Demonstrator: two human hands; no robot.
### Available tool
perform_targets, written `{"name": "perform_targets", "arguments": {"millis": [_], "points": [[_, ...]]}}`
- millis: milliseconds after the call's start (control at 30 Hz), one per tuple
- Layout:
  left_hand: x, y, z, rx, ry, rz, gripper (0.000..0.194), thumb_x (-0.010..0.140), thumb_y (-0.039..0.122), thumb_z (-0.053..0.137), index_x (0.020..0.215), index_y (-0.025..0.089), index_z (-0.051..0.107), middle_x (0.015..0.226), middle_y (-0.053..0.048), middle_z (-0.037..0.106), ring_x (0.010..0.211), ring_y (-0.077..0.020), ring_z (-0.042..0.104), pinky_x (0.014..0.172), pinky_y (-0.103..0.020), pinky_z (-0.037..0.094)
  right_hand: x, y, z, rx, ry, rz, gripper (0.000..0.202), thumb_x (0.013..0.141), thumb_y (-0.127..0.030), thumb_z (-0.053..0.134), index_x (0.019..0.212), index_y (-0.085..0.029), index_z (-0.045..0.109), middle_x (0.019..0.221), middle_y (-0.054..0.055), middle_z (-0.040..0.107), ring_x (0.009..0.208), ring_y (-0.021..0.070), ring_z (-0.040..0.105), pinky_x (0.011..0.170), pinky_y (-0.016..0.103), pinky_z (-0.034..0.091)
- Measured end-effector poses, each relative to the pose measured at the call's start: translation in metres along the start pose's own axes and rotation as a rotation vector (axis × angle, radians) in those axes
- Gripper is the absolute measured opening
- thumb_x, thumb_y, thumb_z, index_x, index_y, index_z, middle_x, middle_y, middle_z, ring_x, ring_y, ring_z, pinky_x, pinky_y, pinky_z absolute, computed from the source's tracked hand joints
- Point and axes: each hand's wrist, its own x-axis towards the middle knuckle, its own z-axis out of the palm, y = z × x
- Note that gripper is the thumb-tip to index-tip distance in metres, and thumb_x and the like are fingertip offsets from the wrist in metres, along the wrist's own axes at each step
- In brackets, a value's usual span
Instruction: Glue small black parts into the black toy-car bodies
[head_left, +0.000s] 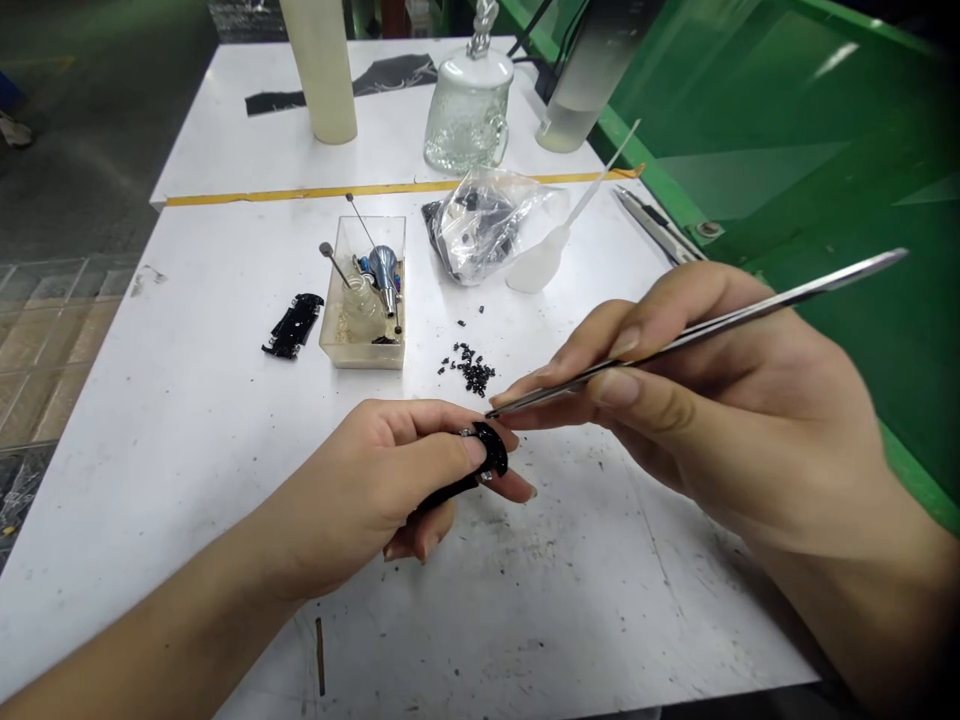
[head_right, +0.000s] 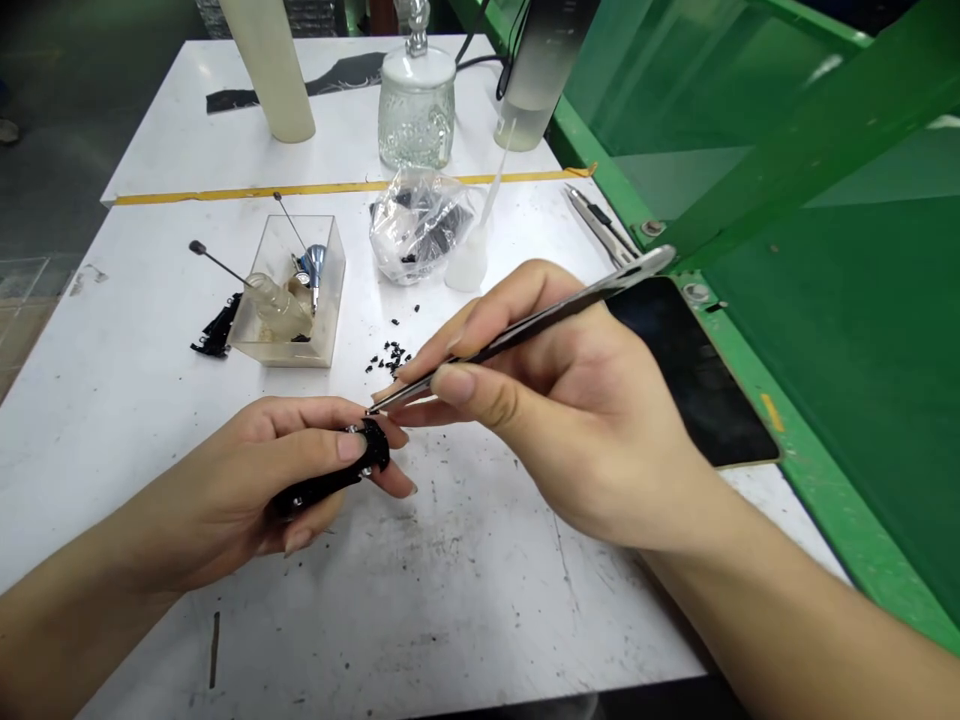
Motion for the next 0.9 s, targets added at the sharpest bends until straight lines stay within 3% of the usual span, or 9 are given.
{"name": "perform_targets", "arguments": {"millis": [300, 900], "points": [[0.0, 0.0, -0.001, 0.041, 0.013, 0.004, 0.02, 0.095, 0.035, 0.069, 0.098, 0.019, 0.081, 0.095, -0.008, 0.082, 0.043, 0.0004, 0.043, 0.044, -0.014, 0.033, -0.004, -0.004, 0.003, -0.095, -0.07, -0.037, 0.014, 0.096, -0.012, 0.068, 0.094, -0.021, 0.058, 0.095, 0.001, 0.074, 0.094, 0.0235, 0.079, 0.08, 0.048, 0.073], [0.0, 0.001, -0.001, 0.038, 0.001, 0.001, 0.019, 0.094, 0.032, 0.069, 0.097, 0.017, 0.081, 0.093, -0.01, 0.083, 0.042, -0.0003, 0.043, 0.045, -0.015, 0.034, -0.014, -0.006, 0.008, -0.229, -0.038, -0.04, 0.018, 0.096, -0.01, 0.068, 0.095, -0.024, 0.058, 0.098, -0.002, 0.073, 0.096, 0.0174, 0.077, 0.081, 0.035, 0.072]]}}
